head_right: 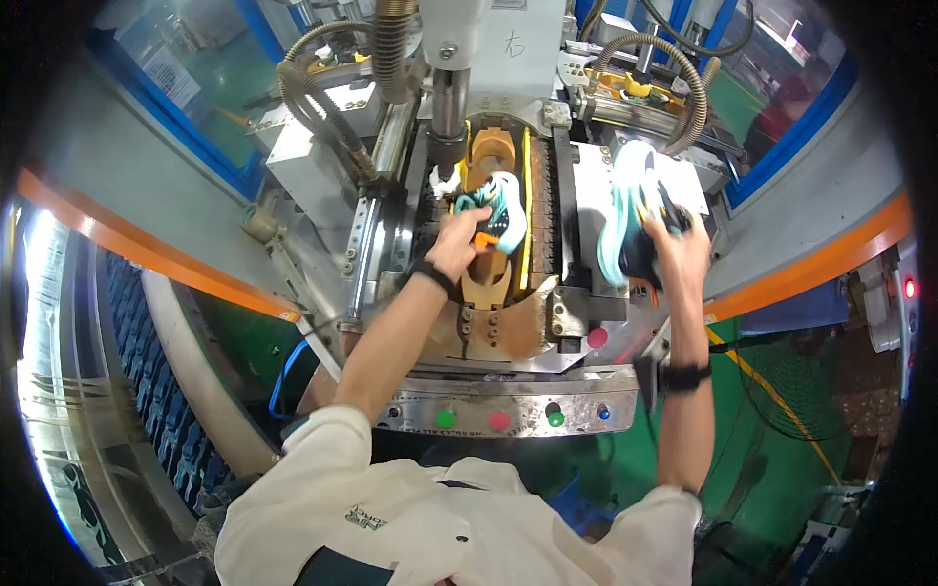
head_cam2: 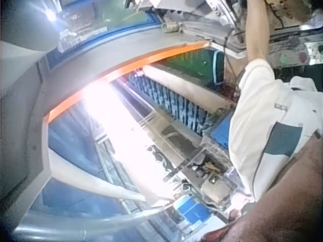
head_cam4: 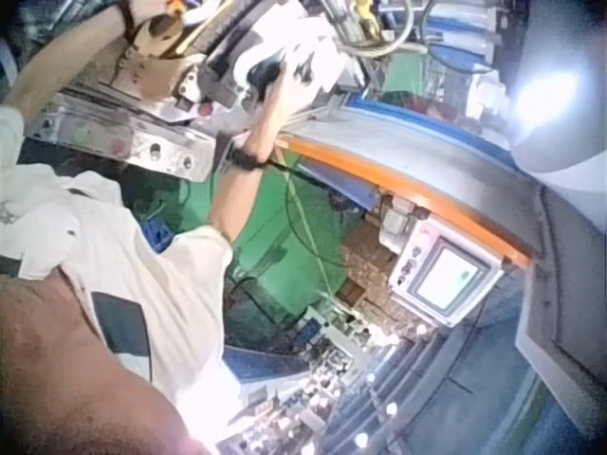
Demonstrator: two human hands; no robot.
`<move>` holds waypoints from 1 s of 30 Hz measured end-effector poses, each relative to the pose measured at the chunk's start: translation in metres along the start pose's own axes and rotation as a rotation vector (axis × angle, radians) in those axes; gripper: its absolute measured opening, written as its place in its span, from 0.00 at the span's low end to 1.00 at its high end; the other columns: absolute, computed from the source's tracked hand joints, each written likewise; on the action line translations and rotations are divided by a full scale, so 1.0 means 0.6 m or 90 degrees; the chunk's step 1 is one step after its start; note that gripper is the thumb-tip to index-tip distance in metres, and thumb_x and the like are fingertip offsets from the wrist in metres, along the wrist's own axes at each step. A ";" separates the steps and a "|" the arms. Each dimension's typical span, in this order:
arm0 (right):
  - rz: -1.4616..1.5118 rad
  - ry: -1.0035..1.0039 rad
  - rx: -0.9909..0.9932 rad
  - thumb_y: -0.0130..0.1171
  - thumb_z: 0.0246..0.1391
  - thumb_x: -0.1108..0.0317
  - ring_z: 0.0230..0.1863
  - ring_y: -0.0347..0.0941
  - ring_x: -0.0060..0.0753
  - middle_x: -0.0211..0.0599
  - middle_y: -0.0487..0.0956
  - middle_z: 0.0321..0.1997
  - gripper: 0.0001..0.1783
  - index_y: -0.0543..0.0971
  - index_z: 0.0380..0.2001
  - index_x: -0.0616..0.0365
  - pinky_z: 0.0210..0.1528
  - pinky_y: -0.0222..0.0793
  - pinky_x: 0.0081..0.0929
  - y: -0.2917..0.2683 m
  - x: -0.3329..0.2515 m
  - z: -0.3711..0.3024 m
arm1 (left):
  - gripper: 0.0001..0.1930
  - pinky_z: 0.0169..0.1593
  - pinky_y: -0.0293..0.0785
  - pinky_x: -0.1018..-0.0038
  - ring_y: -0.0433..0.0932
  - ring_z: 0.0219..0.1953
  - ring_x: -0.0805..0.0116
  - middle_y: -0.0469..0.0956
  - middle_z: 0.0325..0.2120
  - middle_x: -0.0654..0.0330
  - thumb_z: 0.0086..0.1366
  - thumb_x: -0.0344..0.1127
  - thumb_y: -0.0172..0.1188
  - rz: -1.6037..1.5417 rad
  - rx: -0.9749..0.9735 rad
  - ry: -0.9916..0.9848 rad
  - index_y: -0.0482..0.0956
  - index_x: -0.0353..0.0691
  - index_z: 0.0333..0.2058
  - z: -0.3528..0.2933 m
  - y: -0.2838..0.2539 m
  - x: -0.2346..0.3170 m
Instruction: Operating a shoe-lasting machine by inserting shoes into the mold and removing them after processing.
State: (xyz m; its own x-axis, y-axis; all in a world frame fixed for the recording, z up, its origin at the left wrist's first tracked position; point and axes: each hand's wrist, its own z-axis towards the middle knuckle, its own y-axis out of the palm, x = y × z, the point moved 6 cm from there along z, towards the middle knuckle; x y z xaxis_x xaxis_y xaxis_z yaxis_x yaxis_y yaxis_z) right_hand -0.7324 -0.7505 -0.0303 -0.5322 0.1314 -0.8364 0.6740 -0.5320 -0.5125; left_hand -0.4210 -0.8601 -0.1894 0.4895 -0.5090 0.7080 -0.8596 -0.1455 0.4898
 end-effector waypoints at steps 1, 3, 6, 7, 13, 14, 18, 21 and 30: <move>-0.060 0.000 -0.057 0.69 0.39 0.60 0.41 0.77 0.31 0.45 0.81 0.42 0.34 0.75 0.50 0.68 0.45 0.72 0.26 0.034 -0.024 0.039 | 0.06 0.30 0.80 0.61 0.82 0.32 0.66 0.81 0.33 0.58 0.59 0.29 0.63 -0.050 -0.032 0.001 0.79 0.37 0.36 -0.028 -0.019 -0.005; -0.156 0.112 -0.139 0.72 0.35 0.55 0.40 0.79 0.35 0.49 0.82 0.40 0.37 0.77 0.48 0.69 0.43 0.74 0.29 0.125 -0.038 0.095 | 0.09 0.34 0.81 0.63 0.82 0.35 0.64 0.82 0.36 0.58 0.63 0.32 0.62 -0.083 -0.134 -0.024 0.79 0.35 0.40 -0.153 -0.030 -0.006; -0.256 0.020 -0.330 0.72 0.34 0.54 0.43 0.81 0.42 0.53 0.82 0.41 0.35 0.79 0.44 0.68 0.45 0.75 0.34 0.318 -0.071 0.137 | 0.14 0.36 0.77 0.74 0.80 0.38 0.72 0.80 0.36 0.62 0.63 0.36 0.62 -0.033 -0.079 -0.008 0.76 0.35 0.45 -0.323 -0.099 0.003; -0.286 0.009 -0.340 0.71 0.35 0.54 0.44 0.81 0.44 0.54 0.82 0.41 0.34 0.79 0.43 0.69 0.46 0.76 0.36 0.378 -0.057 0.138 | 0.14 0.32 0.72 0.79 0.77 0.36 0.77 0.79 0.35 0.64 0.63 0.35 0.61 0.002 -0.051 -0.018 0.76 0.36 0.45 -0.388 -0.113 0.020; -0.292 -0.140 -0.174 0.62 0.44 0.59 0.44 0.78 0.63 0.61 0.80 0.39 0.25 0.70 0.40 0.66 0.47 0.74 0.48 0.566 -0.014 0.050 | 0.25 0.54 0.72 0.74 0.77 0.49 0.70 0.76 0.49 0.57 0.60 0.27 0.59 -0.013 0.144 0.143 0.68 0.28 0.57 -0.631 -0.292 0.018; -0.304 -0.146 -0.139 0.62 0.45 0.59 0.43 0.77 0.64 0.61 0.80 0.38 0.27 0.68 0.43 0.67 0.47 0.74 0.49 0.584 -0.017 0.041 | 0.23 0.53 0.73 0.74 0.78 0.47 0.70 0.77 0.48 0.57 0.61 0.27 0.58 -0.031 0.203 0.199 0.69 0.28 0.56 -0.668 -0.311 0.012; -0.292 -0.195 -0.156 0.61 0.48 0.62 0.44 0.78 0.61 0.58 0.79 0.40 0.34 0.61 0.54 0.68 0.47 0.75 0.49 0.552 -0.048 -0.004 | 0.17 0.39 0.76 0.77 0.81 0.37 0.71 0.80 0.39 0.59 0.63 0.32 0.62 -0.099 0.396 0.310 0.74 0.32 0.49 -0.781 -0.405 -0.069; -0.081 -0.488 -0.102 0.60 0.50 0.67 0.44 0.76 0.56 0.51 0.80 0.39 0.24 0.70 0.50 0.62 0.46 0.74 0.45 0.422 -0.141 -0.165 | 0.17 0.35 0.76 0.77 0.81 0.34 0.70 0.81 0.37 0.59 0.63 0.33 0.62 -0.167 0.507 0.326 0.74 0.31 0.48 -0.822 -0.405 -0.118; 0.056 -0.498 -0.585 0.60 0.46 0.70 0.41 0.75 0.47 0.42 0.74 0.41 0.16 0.74 0.41 0.54 0.38 0.74 0.42 0.503 0.091 -0.643 | 0.11 0.40 0.78 0.71 0.83 0.39 0.66 0.83 0.40 0.58 0.65 0.34 0.60 -0.279 0.488 0.284 0.77 0.37 0.43 -0.828 -0.367 -0.195</move>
State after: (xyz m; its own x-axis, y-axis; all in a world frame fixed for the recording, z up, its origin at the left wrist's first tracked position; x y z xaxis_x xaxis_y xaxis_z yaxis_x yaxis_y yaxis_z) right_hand -0.3607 -0.5811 -0.3056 -0.4180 -0.5863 -0.6939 0.6662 0.3214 -0.6729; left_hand -0.2162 -0.3468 -0.1275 0.6624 0.0645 0.7463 -0.3736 -0.8351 0.4038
